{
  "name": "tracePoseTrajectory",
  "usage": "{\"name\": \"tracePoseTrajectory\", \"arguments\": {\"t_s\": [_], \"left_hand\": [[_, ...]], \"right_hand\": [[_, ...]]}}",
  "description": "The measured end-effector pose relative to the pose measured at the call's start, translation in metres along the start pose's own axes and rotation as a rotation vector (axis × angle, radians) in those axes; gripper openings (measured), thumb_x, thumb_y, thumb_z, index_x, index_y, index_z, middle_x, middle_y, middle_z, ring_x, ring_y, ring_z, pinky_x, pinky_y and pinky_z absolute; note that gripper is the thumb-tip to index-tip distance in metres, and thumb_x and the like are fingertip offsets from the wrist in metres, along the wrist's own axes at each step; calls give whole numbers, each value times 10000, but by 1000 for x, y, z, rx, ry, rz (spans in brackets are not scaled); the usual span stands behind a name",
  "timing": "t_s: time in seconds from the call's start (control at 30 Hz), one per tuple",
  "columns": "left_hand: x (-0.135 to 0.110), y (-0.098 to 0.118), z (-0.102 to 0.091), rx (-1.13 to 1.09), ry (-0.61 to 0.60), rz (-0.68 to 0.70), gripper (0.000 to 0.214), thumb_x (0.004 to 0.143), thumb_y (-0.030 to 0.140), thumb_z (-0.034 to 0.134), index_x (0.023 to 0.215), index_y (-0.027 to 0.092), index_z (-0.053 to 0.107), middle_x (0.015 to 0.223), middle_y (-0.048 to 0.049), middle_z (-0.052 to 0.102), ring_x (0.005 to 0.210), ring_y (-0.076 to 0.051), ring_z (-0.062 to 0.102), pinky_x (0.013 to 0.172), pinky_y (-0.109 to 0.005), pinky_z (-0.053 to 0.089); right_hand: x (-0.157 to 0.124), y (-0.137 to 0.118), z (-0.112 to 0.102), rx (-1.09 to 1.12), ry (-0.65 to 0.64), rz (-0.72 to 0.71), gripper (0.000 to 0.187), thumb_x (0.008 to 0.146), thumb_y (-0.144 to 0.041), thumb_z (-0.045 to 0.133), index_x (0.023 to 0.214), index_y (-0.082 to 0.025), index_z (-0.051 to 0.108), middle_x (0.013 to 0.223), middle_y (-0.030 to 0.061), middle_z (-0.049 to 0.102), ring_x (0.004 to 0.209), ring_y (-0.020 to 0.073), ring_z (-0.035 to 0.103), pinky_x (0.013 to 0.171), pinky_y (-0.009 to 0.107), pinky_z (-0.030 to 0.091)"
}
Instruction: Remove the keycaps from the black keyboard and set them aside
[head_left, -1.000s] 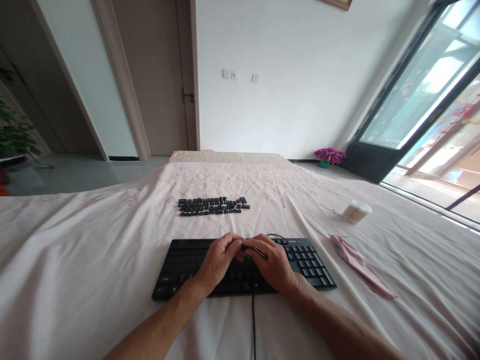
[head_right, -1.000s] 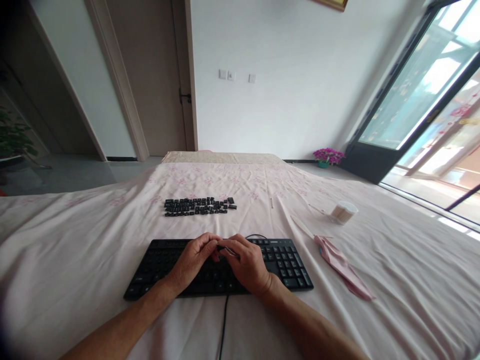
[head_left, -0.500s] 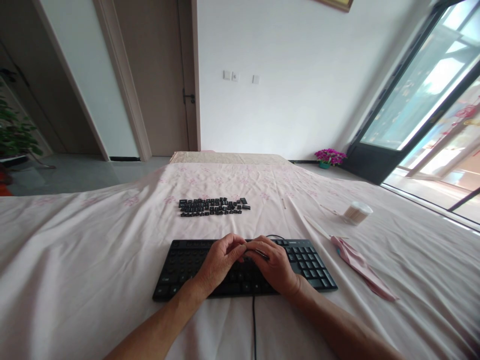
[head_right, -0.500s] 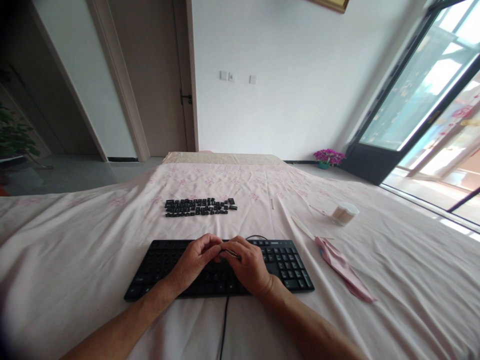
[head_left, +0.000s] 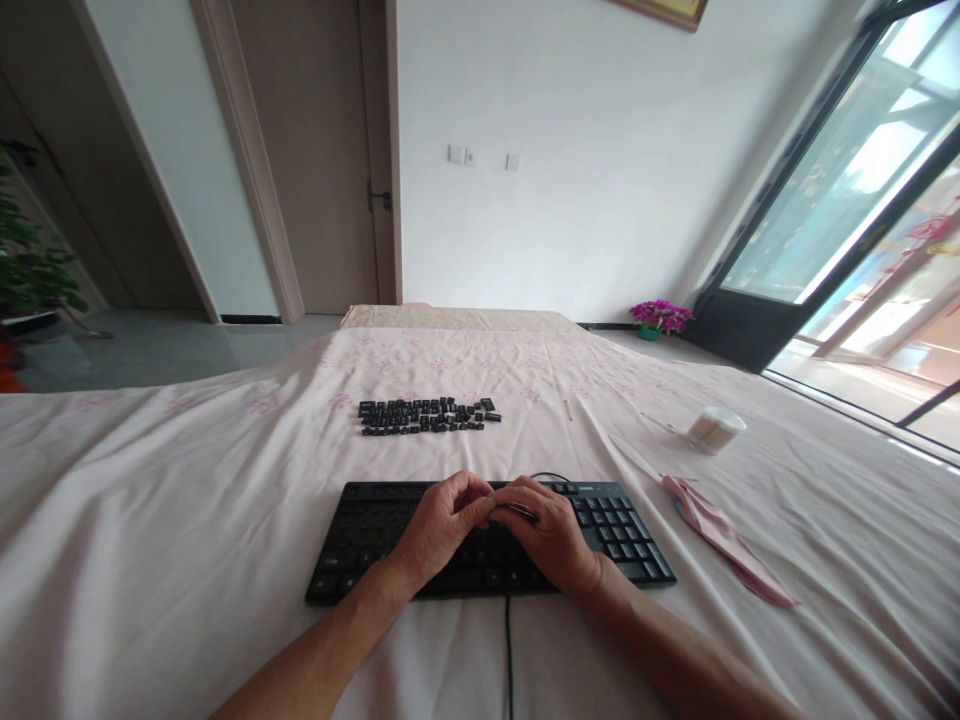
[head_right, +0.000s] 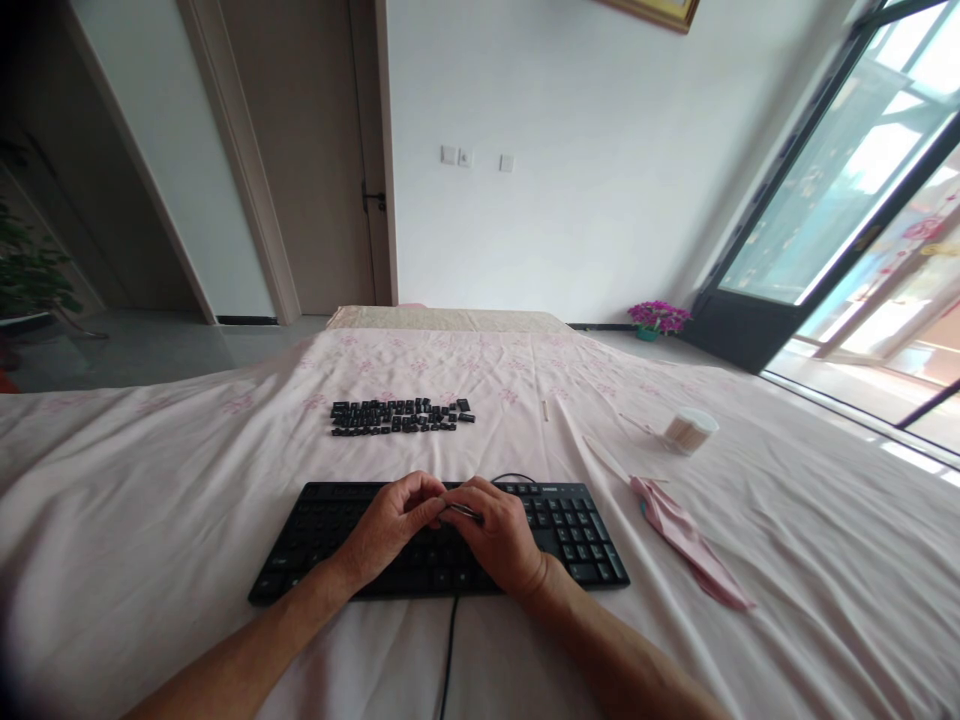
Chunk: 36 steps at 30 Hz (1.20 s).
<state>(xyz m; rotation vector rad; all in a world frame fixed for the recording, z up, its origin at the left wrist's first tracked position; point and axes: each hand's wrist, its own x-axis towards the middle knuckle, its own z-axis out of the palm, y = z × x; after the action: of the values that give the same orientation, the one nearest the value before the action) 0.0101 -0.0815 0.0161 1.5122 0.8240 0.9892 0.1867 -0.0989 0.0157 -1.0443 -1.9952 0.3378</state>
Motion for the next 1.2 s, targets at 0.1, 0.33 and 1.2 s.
{"name": "tracePoseTrajectory", "arguments": {"t_s": [0.1,0.33,1.2], "left_hand": [[1,-1,0,-9,-1,-9,344,783,466,613,900,143,616,756,-28,634,699,-148,582,653,-239,448],[2,-3,0,-63,-2,-17,367,752,465,652,912,139,600,711,-15,611,644,-130,560,622,-231,428],[1,-5,-2,-25,-13,24,316,782,421,634,943,154,583,717,-10,610,641,-123,546,619,-223,417]], "right_hand": [[0,0,0,2,1,-7,99,852,-225,603,902,-234,688,829,16,664,749,141,632,714,244,499],[1,-1,0,20,6,-31,122,866,-277,585,909,-231,690,826,24,664,745,142,636,710,247,502],[1,-4,-1,11,-49,-9,121,858,-211,590,924,-245,686,829,24,651,746,148,629,710,252,495]]}}
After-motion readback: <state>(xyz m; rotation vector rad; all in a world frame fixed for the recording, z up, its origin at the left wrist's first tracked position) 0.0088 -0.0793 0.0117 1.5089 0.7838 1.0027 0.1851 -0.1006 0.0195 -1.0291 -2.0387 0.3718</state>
